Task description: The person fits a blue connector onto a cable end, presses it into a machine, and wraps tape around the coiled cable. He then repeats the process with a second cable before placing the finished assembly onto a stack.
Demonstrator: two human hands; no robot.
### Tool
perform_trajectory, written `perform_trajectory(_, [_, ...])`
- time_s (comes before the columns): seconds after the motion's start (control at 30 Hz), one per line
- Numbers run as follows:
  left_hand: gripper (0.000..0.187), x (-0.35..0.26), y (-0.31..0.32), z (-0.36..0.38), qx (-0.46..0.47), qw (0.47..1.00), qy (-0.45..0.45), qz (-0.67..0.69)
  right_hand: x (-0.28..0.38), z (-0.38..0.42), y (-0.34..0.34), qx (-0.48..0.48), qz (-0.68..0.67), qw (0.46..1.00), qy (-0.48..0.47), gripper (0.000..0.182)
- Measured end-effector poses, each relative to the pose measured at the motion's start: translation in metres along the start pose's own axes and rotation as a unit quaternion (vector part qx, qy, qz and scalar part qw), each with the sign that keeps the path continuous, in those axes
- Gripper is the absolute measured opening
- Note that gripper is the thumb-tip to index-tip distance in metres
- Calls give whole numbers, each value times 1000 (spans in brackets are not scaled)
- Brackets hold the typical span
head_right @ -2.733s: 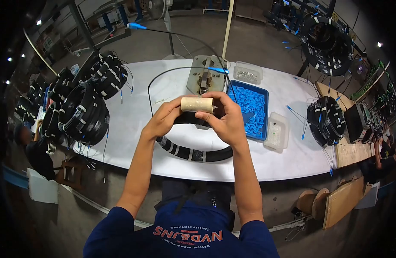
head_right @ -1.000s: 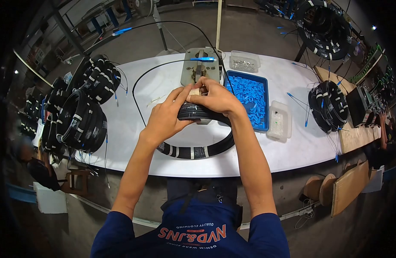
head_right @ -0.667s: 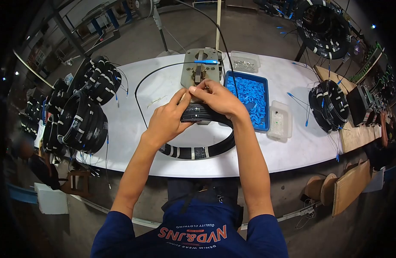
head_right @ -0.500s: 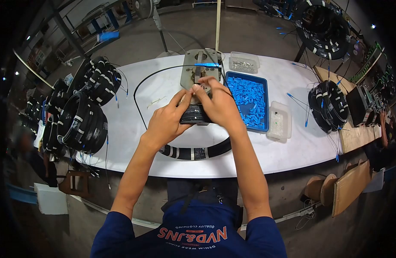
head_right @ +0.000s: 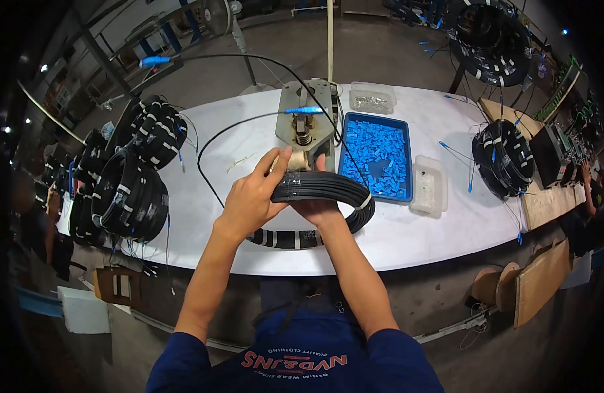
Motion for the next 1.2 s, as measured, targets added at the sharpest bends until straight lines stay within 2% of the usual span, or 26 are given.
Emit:
perform_trajectory(0.07, [88,-1,0,3,-8,1000,5,-2,6,-14,-2,188,-39,979,65,61])
perform_trajectory(0.1, [88,-2,-2,5,-8,1000,5,-3,6,-19,-14,149,-10,987,59,61])
perform_trajectory(0.27, [92,-2,-9,6,40,999,-7,-8,17,-28,-18,172,85,979,71,51])
perform_trajectory(0.33, [89,-1,-8,7,27,1000,-5,5,19,-34,-15,225,233,946,1,49])
perform_trajectory(0.37, [86,-1,-7,7,12,1000,-2,18,13,-32,-1,224,234,946,2,49])
perform_trajectory(0.43, [80,0,-7,5,8,1000,15,16,3,-30,19,-5,188,981,-36,51])
perform_trajectory(0.57, [65,4,-5,6,-2,999,31,22,1,-44,-28,50,176,983,-18,52])
perform_trajectory(0.67, [66,10,-1,9,-2,999,43,-7,-3,-38,-49,101,199,975,-13,48])
perform_trajectory(0.77, [58,13,1,9,-14,999,27,13,-19,-28,-63,243,202,947,-60,44])
perform_trajectory(0.8, [58,14,2,9,-13,999,26,14,-24,-22,-67,241,201,948,-59,44])
perform_trajectory(0.87, [54,17,4,7,-34,998,12,43,-32,-4,-41,97,110,989,28,43])
perform_trajectory(0.9, [54,17,3,6,-35,998,9,45,-30,6,-28,181,60,980,55,41])
perform_trajectory(0.93, [51,16,1,4,-26,998,-1,54,-33,11,-31,180,61,980,57,41])
perform_trajectory(1.03, [48,18,-1,-3,-4,998,-13,59,-49,33,-29,111,136,984,-27,44])
perform_trajectory(1.07, [47,18,0,-4,9,998,-16,57,-53,49,-4,71,186,979,-38,44])
perform_trajectory(1.13, [46,18,1,-7,19,998,-20,59,-56,62,0,68,175,980,-60,45])
perform_trajectory(1.2, [46,19,3,-10,25,997,-15,69,-54,73,5,53,177,982,-39,45])
Point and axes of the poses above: each hand's wrist, its own z-axis away from the middle knuckle, its own y-axis out of the palm, x = y × z, the point moved 1 cm from there along -z, towards the middle knuckle, and after that the axes turned 7 degrees about x, right-handed, at the moved point
